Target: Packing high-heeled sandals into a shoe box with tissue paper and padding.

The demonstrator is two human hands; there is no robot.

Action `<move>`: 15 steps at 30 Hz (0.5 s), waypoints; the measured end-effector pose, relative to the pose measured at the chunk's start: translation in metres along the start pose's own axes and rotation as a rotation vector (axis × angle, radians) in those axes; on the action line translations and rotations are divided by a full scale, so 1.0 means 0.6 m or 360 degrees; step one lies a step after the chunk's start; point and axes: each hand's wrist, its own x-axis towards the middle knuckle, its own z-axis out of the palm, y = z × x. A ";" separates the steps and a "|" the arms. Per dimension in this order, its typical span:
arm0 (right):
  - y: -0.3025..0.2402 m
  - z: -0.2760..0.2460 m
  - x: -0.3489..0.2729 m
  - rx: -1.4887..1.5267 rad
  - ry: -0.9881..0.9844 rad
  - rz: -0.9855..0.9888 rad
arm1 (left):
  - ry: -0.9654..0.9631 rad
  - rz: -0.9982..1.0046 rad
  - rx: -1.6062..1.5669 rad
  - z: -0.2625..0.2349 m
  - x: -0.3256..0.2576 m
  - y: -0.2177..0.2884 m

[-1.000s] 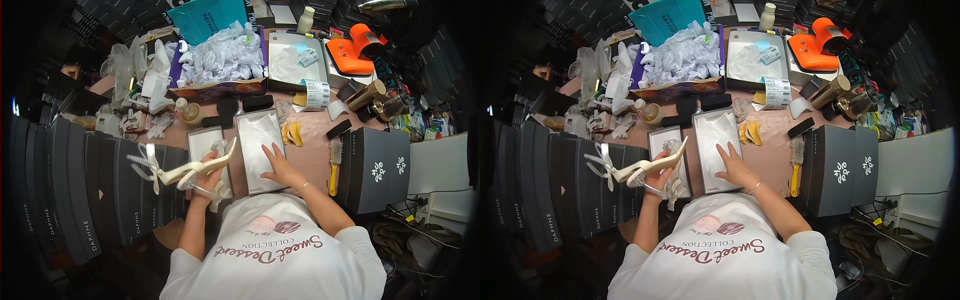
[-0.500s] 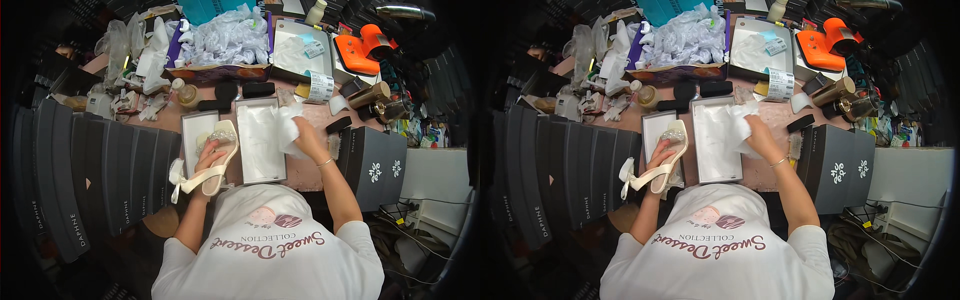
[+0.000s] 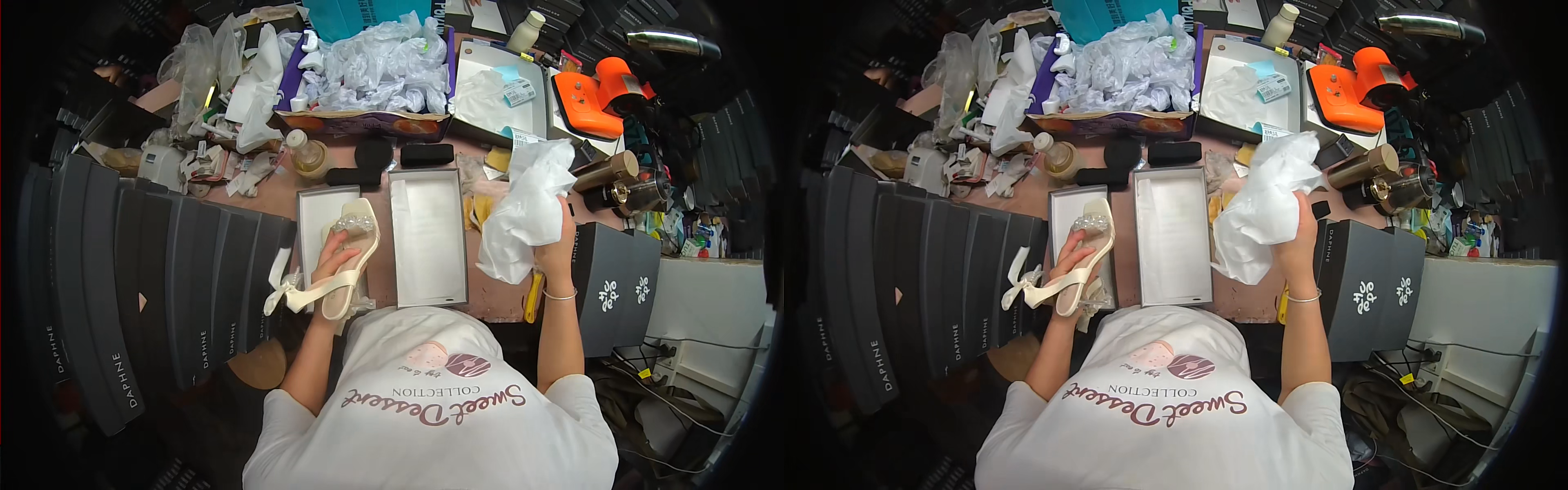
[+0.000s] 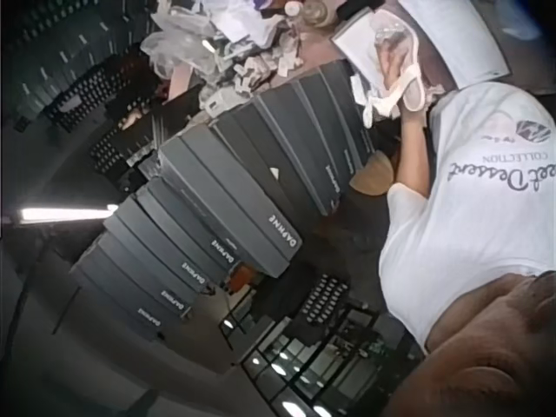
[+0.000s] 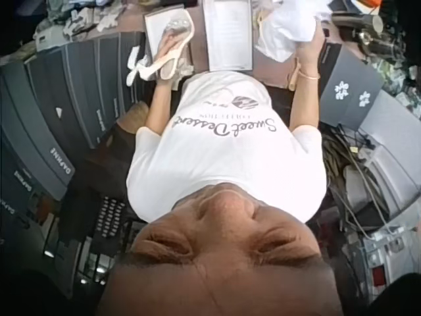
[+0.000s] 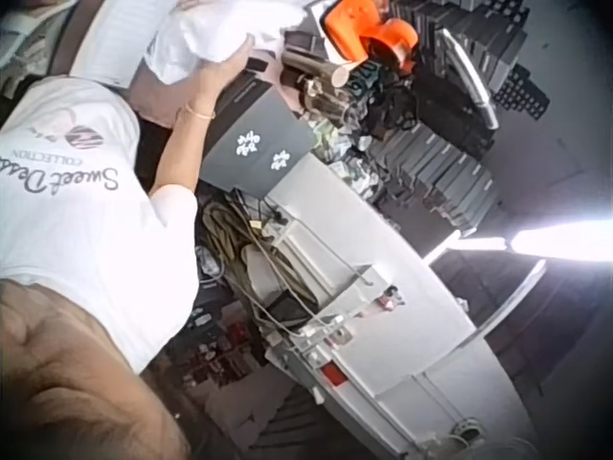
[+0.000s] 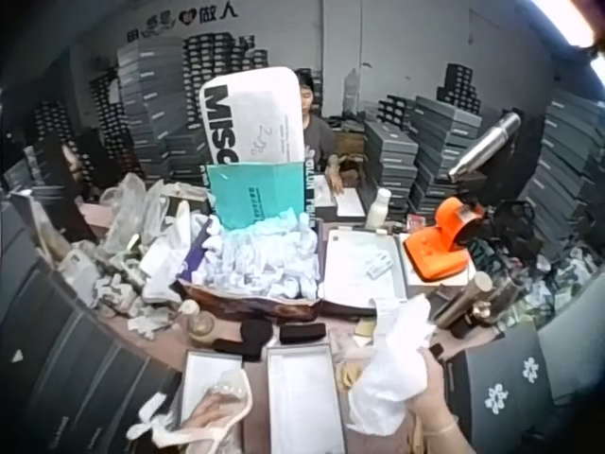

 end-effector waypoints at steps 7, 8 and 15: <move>0.184 0.241 -0.143 -0.1001 -0.1256 -0.0436 | -0.0182 0.0279 0.0114 0.041 0.026 0.053; 0.221 0.259 -0.167 -0.1211 -0.1537 -0.0404 | -0.0190 0.0350 0.0188 0.044 0.026 0.045; -0.010 0.151 -0.080 -0.0394 -0.1212 0.0091 | -0.0175 0.0451 0.0603 0.034 -0.010 0.020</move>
